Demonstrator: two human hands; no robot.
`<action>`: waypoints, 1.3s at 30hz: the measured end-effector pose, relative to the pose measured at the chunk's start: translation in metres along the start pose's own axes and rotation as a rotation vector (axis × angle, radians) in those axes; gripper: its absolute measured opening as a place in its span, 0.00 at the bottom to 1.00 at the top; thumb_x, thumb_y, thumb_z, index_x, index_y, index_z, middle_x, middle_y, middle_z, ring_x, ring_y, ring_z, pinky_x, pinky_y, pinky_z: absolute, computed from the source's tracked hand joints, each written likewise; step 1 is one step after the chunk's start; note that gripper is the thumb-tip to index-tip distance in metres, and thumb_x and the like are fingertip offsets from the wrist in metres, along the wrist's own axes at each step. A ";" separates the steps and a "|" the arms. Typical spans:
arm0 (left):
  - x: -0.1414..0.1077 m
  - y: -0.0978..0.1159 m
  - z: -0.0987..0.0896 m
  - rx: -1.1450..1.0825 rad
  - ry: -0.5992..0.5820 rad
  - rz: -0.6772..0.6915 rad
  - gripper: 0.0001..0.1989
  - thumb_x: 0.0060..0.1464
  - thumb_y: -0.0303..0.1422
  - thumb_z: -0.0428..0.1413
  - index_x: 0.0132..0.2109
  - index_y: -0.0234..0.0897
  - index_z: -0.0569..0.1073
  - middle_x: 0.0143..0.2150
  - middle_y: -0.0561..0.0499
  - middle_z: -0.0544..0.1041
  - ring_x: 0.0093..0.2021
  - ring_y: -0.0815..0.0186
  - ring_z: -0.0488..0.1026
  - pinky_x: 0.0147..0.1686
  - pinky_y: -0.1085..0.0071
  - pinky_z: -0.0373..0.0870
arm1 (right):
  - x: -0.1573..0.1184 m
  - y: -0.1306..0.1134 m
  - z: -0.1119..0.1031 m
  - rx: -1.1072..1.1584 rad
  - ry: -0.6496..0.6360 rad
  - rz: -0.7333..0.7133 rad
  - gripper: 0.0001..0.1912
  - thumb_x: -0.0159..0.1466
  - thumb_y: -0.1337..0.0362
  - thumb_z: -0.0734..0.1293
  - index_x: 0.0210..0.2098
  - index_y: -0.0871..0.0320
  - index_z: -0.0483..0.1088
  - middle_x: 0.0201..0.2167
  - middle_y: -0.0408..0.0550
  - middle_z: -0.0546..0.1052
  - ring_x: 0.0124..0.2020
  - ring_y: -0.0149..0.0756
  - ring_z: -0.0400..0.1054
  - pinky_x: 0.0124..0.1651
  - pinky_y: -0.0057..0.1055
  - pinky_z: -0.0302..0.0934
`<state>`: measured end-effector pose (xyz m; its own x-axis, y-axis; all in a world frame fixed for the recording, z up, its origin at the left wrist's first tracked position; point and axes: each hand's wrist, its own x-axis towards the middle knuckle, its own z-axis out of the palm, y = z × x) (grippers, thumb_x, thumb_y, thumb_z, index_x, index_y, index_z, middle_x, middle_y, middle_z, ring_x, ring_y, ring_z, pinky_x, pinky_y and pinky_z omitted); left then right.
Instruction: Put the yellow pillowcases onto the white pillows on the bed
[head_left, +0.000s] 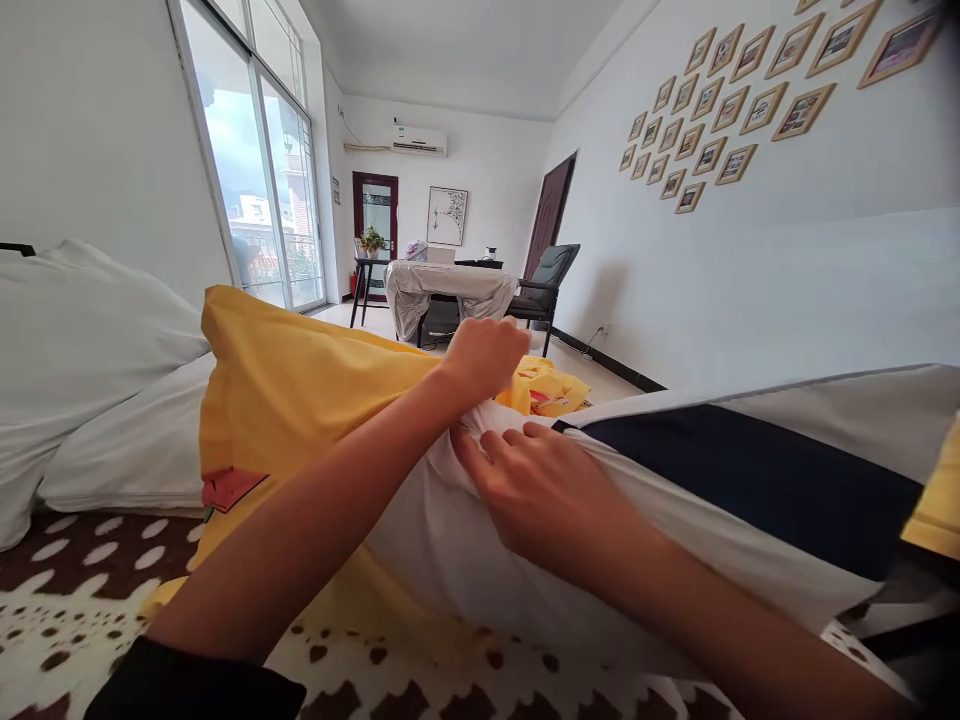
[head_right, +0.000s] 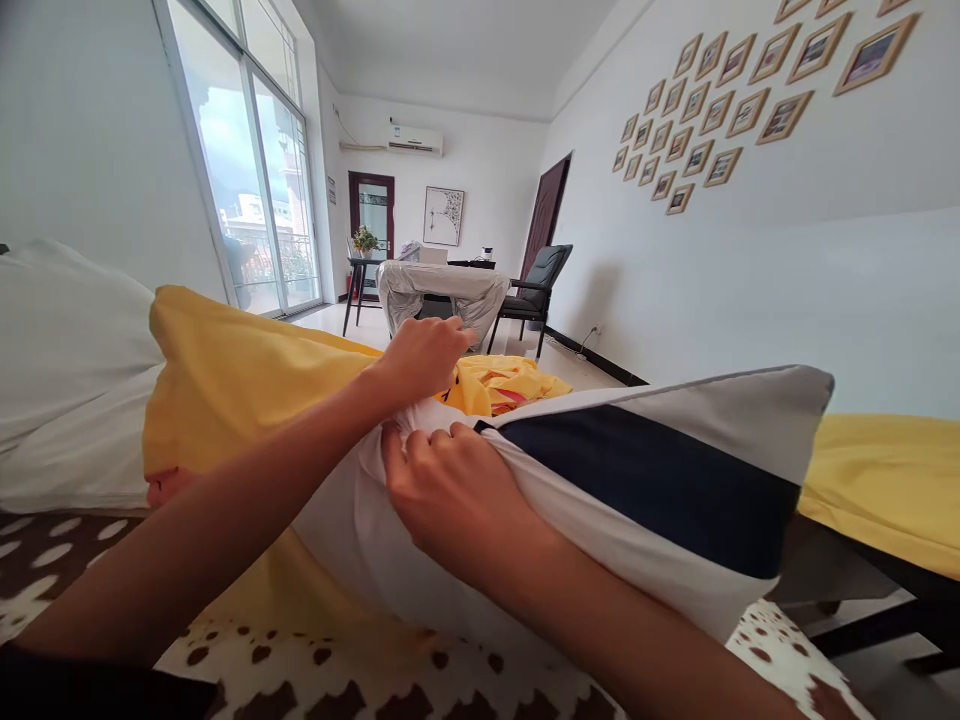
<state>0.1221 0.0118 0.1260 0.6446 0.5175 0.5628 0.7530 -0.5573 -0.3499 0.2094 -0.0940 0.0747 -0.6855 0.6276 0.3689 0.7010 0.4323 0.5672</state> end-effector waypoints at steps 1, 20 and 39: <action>0.002 0.003 -0.003 -0.009 -0.005 0.011 0.11 0.46 0.19 0.50 0.36 0.32 0.72 0.34 0.43 0.76 0.35 0.57 0.75 0.28 0.69 0.63 | 0.002 -0.002 -0.002 0.018 -0.006 0.012 0.17 0.57 0.75 0.59 0.45 0.62 0.67 0.25 0.50 0.72 0.23 0.36 0.64 0.27 0.34 0.45; -0.081 0.020 0.011 0.097 0.012 -0.048 0.11 0.53 0.21 0.43 0.30 0.33 0.68 0.26 0.45 0.71 0.26 0.59 0.71 0.21 0.69 0.55 | 0.017 0.022 0.054 0.056 -0.185 0.288 0.12 0.63 0.73 0.56 0.35 0.63 0.70 0.31 0.57 0.74 0.31 0.41 0.69 0.29 0.31 0.53; -0.118 0.040 0.013 0.001 0.135 0.310 0.10 0.51 0.21 0.44 0.26 0.37 0.64 0.19 0.50 0.67 0.16 0.61 0.66 0.14 0.68 0.58 | 0.083 0.095 0.036 0.646 -0.261 0.208 0.27 0.68 0.50 0.52 0.57 0.57 0.65 0.57 0.50 0.68 0.55 0.44 0.64 0.56 0.38 0.56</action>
<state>0.0776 -0.0629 0.0357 0.8196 0.2325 0.5236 0.5240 -0.6739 -0.5209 0.2267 0.0224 0.1324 -0.5124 0.8378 0.1885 0.8433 0.5324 -0.0737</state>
